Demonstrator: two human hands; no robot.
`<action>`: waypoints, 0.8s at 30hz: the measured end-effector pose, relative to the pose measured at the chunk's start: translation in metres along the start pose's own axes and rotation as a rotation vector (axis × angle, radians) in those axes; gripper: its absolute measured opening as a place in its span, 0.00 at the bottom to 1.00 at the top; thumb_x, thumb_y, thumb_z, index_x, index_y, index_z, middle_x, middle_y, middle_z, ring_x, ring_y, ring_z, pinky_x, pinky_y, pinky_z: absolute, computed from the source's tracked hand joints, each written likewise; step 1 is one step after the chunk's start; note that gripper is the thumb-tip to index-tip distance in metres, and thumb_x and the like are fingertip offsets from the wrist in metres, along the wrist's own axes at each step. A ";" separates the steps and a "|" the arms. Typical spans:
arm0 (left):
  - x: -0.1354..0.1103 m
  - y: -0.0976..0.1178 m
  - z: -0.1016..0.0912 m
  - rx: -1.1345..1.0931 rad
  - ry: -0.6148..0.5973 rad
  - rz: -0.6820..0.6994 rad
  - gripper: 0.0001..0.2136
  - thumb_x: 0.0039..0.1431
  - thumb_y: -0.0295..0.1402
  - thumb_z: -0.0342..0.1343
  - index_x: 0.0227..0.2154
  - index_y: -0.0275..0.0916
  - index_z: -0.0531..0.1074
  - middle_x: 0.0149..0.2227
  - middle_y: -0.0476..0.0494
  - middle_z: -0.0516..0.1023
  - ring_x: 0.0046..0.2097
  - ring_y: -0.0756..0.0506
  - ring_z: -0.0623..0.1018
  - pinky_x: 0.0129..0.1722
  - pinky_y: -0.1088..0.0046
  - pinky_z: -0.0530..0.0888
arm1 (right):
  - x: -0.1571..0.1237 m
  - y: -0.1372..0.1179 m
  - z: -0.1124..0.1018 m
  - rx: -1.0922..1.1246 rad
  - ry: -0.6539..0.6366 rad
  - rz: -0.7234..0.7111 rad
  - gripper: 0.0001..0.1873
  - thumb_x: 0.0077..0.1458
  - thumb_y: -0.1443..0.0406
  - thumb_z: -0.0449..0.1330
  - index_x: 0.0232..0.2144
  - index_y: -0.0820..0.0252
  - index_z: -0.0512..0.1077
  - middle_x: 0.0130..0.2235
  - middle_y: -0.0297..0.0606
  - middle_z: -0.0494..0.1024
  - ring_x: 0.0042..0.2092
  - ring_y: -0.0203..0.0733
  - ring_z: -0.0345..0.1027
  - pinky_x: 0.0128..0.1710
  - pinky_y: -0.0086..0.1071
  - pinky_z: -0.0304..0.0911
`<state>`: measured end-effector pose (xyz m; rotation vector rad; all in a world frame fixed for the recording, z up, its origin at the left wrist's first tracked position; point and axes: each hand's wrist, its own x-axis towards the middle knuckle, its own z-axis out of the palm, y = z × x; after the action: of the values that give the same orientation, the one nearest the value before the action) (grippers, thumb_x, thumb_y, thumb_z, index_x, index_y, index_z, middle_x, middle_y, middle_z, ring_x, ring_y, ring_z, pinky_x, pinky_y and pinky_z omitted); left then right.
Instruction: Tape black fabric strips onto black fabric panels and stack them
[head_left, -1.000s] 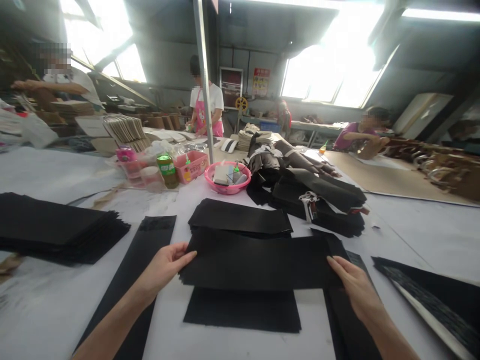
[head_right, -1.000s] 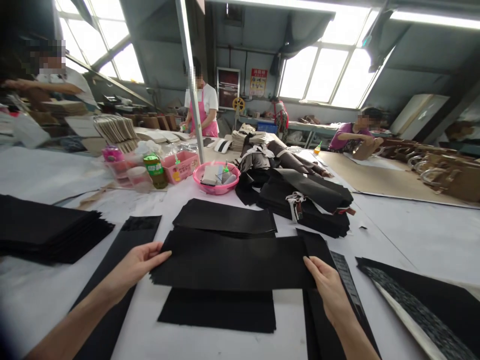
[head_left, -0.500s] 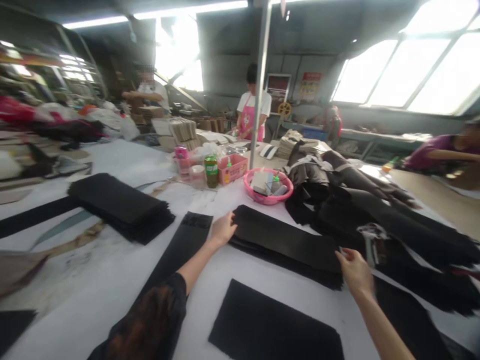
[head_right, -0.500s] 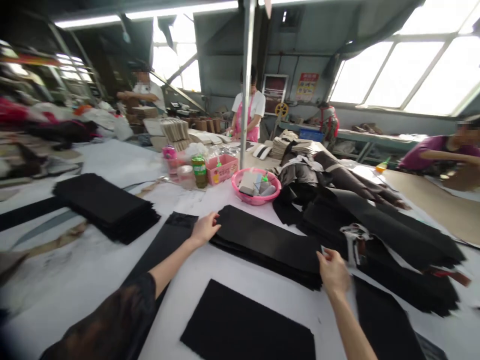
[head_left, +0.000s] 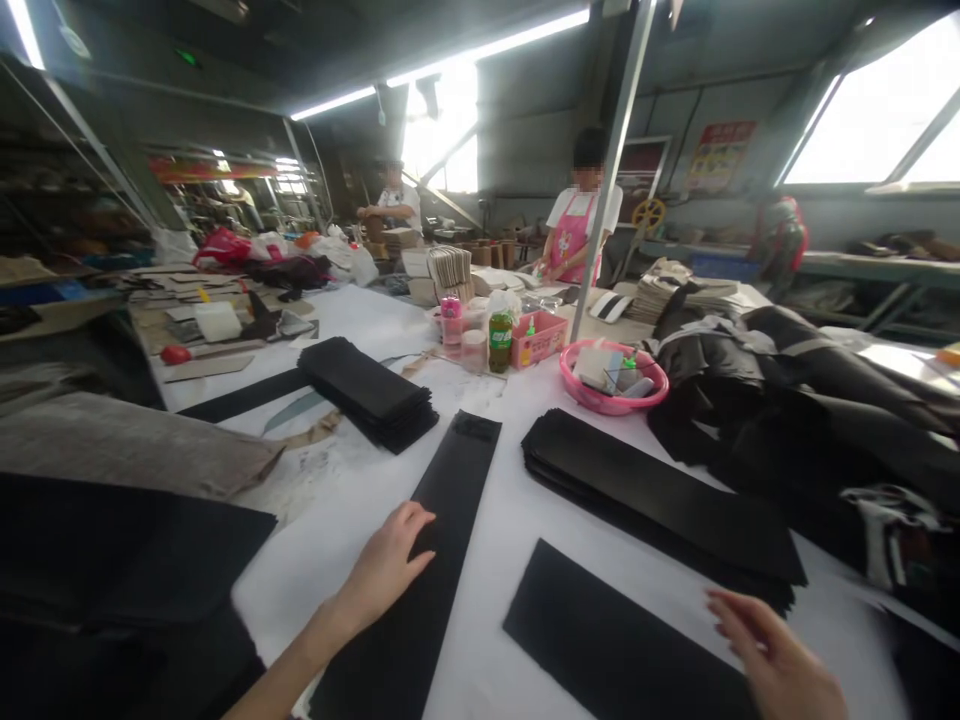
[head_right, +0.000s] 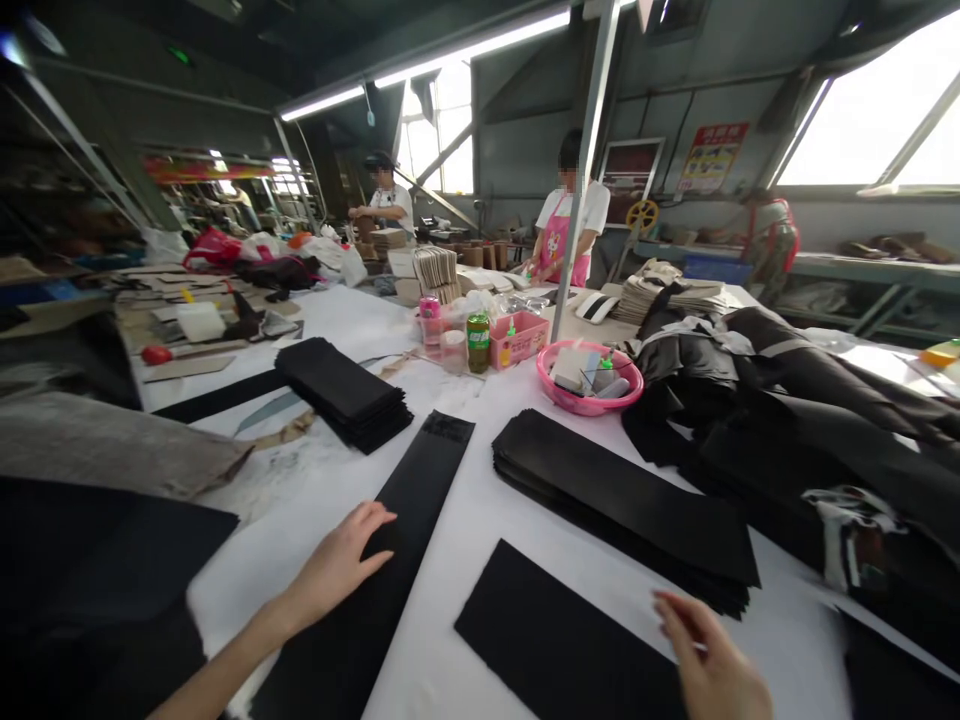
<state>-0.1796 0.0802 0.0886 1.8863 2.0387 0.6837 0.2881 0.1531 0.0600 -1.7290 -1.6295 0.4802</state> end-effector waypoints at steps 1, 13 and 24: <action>-0.018 -0.010 -0.001 0.025 0.039 -0.052 0.17 0.56 0.31 0.54 0.49 0.41 0.68 0.50 0.40 0.69 0.51 0.41 0.72 0.52 0.62 0.70 | -0.019 -0.023 0.015 0.010 -0.091 -0.090 0.19 0.52 0.46 0.56 0.35 0.51 0.74 0.36 0.36 0.80 0.33 0.47 0.76 0.30 0.32 0.70; -0.086 -0.027 -0.003 -0.608 0.109 -0.439 0.17 0.54 0.45 0.57 0.42 0.39 0.73 0.39 0.43 0.80 0.43 0.40 0.79 0.45 0.65 0.73 | -0.202 -0.185 0.220 0.067 -0.120 -0.827 0.47 0.30 0.50 0.74 0.53 0.59 0.68 0.49 0.51 0.77 0.47 0.63 0.72 0.46 0.51 0.70; -0.091 -0.034 -0.007 -0.854 0.085 -0.550 0.26 0.53 0.50 0.58 0.49 0.36 0.68 0.31 0.45 0.78 0.33 0.43 0.78 0.29 0.71 0.73 | -0.173 -0.202 0.161 0.525 -0.332 -0.291 0.15 0.65 0.62 0.48 0.34 0.59 0.72 0.29 0.35 0.75 0.30 0.38 0.70 0.29 0.26 0.67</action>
<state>-0.2026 -0.0120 0.0664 0.7943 1.7445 1.2132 0.0092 0.0150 0.0580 -1.0464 -1.7425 0.9876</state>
